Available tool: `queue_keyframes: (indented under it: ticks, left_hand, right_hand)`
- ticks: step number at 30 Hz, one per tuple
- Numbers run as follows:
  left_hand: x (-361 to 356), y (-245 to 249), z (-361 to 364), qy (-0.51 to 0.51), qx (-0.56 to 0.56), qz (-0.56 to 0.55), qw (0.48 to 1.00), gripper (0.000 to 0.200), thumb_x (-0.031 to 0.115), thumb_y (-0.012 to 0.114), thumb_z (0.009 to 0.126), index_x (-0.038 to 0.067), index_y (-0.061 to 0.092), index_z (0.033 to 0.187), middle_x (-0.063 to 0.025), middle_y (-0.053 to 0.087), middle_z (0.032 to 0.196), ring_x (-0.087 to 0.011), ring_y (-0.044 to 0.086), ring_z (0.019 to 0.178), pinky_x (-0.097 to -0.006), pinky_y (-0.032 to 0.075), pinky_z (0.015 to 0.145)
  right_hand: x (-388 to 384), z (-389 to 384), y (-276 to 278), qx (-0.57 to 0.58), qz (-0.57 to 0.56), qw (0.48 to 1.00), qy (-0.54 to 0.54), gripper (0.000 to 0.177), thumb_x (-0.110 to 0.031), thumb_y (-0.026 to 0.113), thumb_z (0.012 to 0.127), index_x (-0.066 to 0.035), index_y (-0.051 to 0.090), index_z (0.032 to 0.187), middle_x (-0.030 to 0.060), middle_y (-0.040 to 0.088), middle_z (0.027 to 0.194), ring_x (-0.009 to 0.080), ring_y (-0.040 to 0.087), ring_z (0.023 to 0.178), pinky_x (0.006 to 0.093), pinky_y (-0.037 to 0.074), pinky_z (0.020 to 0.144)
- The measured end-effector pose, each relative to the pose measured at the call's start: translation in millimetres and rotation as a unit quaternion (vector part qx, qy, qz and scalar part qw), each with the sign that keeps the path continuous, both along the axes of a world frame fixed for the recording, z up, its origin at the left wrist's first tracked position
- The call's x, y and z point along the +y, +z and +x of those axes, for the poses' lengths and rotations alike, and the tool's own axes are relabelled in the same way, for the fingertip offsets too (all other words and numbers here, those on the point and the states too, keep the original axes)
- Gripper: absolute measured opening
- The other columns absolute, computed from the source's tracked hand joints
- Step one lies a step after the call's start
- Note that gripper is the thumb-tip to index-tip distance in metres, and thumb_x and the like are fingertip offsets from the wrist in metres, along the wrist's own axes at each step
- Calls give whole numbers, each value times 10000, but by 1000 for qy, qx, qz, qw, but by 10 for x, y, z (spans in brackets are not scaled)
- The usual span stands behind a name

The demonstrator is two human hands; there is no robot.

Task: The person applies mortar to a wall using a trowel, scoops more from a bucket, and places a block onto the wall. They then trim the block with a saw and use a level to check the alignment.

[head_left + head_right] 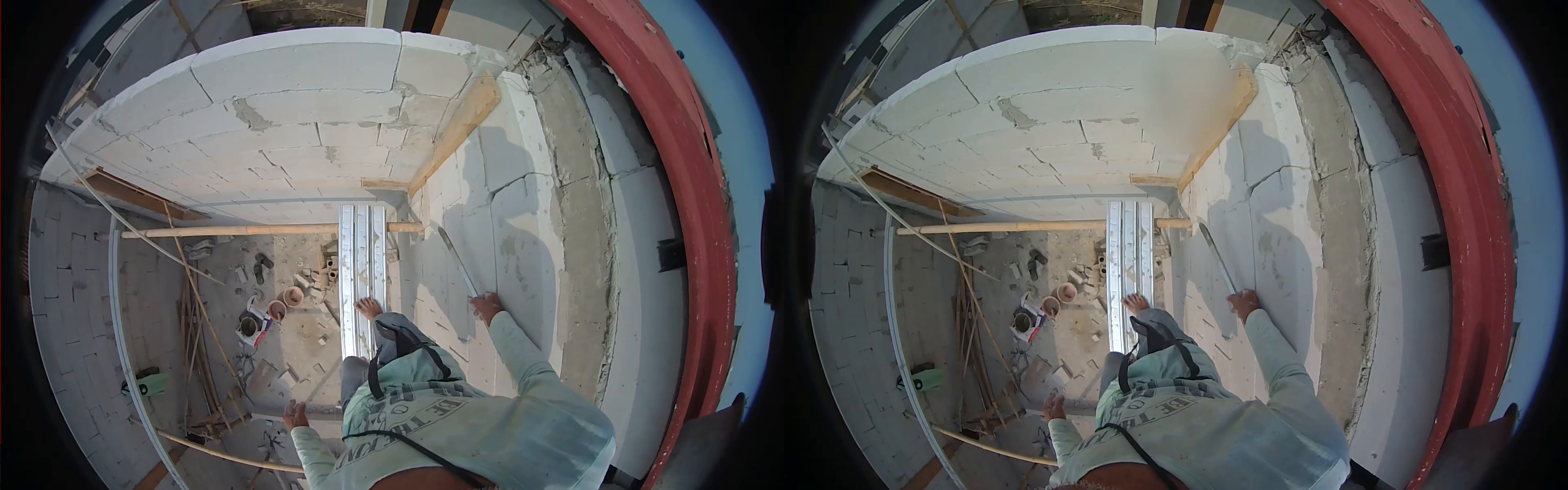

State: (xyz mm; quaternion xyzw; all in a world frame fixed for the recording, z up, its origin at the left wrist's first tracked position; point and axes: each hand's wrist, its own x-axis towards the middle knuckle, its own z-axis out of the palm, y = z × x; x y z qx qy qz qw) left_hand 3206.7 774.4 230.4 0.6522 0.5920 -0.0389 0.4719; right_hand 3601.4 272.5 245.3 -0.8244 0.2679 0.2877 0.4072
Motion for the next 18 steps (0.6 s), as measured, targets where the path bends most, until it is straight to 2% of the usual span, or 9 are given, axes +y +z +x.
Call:
queue_keyframes:
  ticks: [3, 5, 8, 10, 11, 12, 14, 16, 18]
  left_hand:
    - [-151, -94, -92, 1, -21, -11, 1000, 484, 93, 687, 679, -36, 633, 1142, -162, 694, 989, -218, 647, 882, -315, 497, 811]
    - [-226, -232, -274, 63, 9, -49, 997, 430, 91, 700, 662, -32, 665, 1073, -141, 701, 938, -209, 649, 818, -320, 507, 751]
    - [-367, 61, -30, 102, 95, -59, 989, 419, 95, 713, 646, -33, 675, 1044, -127, 702, 894, -200, 642, 770, -326, 511, 703]
    - [-302, -167, -103, 101, 75, -51, 991, 439, 100, 717, 643, -32, 671, 1059, -125, 699, 886, -195, 639, 757, -328, 511, 688]
    - [-294, -201, -162, 99, 55, -43, 993, 459, 105, 721, 639, -31, 667, 1074, -123, 697, 879, -191, 635, 745, -330, 512, 673]
    - [-283, -101, -69, 84, 58, -51, 994, 470, 107, 719, 641, -37, 661, 1084, -134, 698, 897, -206, 640, 776, -335, 513, 704]
    - [-258, 110, 105, 87, 83, -56, 991, 481, 109, 717, 643, -44, 654, 1094, -145, 699, 914, -221, 646, 806, -339, 515, 734]
    - [-152, 10, 165, 30, 15, -22, 999, 549, 143, 697, 680, -74, 608, 1176, -198, 686, 1019, -259, 646, 971, -332, 484, 884]
    - [-124, -105, 179, 57, -44, -9, 997, 569, 158, 699, 677, -83, 598, 1183, -192, 691, 978, -250, 649, 953, -336, 492, 867]
  right_hand:
    - [-62, 13, -181, 7, 16, 1000, -11, 304, -231, 698, 722, 56, 616, 776, 143, 619, 665, 241, 598, 559, 369, 482, 520]
    - [-31, 14, -54, 14, 15, 1000, -11, 304, -230, 699, 719, 57, 618, 779, 143, 619, 661, 240, 598, 556, 369, 483, 522]
    - [29, 53, 6, 20, 16, 1000, -15, 305, -229, 700, 716, 58, 620, 782, 143, 619, 657, 237, 596, 552, 367, 483, 526]
    - [22, 72, 12, 28, 13, 999, -12, 305, -229, 700, 716, 58, 621, 783, 142, 619, 658, 236, 595, 550, 365, 482, 527]
    - [22, 92, 9, 27, 12, 999, -11, 290, -234, 700, 724, 37, 619, 787, 107, 594, 641, 200, 550, 518, 342, 431, 480]
    - [27, 92, 5, 30, 12, 999, -7, 275, -239, 700, 732, 16, 616, 791, 72, 569, 624, 164, 505, 485, 318, 379, 434]
    - [3, 40, 33, 40, 13, 999, 0, 267, -231, 695, 738, 18, 617, 795, 68, 567, 626, 162, 501, 483, 316, 374, 431]
    - [80, 77, 64, 32, 19, 999, -15, 242, -214, 686, 749, 13, 613, 794, 56, 557, 622, 156, 493, 478, 307, 363, 424]
    - [150, 156, 97, 38, 21, 999, -14, 224, -203, 682, 754, 6, 609, 788, 48, 548, 617, 152, 488, 476, 301, 357, 420]
